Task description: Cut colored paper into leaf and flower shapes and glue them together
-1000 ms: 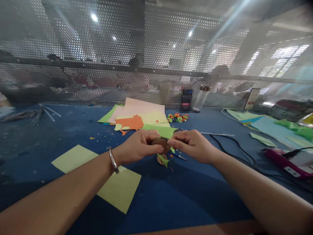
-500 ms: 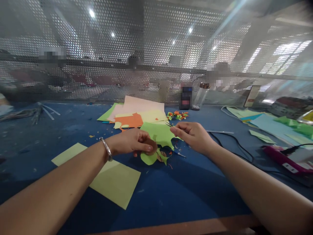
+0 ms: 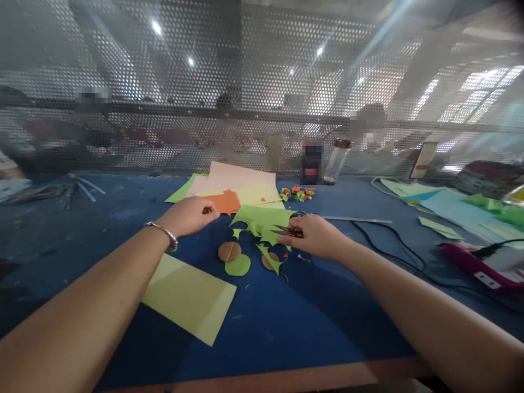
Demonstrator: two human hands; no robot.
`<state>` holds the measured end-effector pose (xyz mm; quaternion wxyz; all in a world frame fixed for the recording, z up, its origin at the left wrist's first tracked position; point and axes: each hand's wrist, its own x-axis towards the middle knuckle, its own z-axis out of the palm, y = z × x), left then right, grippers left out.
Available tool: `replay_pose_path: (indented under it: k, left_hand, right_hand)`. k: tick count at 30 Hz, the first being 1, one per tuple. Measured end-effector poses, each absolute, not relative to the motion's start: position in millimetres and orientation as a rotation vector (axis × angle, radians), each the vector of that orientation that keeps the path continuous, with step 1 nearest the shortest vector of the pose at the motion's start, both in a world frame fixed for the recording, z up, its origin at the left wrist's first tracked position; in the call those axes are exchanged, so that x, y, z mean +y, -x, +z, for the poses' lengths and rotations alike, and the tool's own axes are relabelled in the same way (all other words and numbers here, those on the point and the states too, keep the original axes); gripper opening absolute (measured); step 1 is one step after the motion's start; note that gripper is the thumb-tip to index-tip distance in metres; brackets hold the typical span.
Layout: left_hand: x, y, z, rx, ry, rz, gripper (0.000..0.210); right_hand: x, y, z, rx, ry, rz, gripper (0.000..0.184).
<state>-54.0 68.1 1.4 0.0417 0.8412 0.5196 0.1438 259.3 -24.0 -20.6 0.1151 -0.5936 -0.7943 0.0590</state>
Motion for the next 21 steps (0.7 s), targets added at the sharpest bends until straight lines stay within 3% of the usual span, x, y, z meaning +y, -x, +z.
replay_pose_path:
  k: [9,16,21]
  left_hand:
    - [112.1,52.0,-45.0,1.949,-2.527,0.436,0.057]
    - [141.6,57.1,-25.4,1.969,-2.352,0.273,0.073]
    - [170.6,54.3,-6.0,1.843,-2.253,0.448,0.059]
  right_hand:
    - [-22.7,-253.5,-28.2,-2.347,1.769,0.187,0.024]
    - [-20.3,-251.7,-27.5,-2.341,1.772,0.205,0.01]
    - [-21.0,-252.1,-26.2,-2.331,1.772,0.196,0.009]
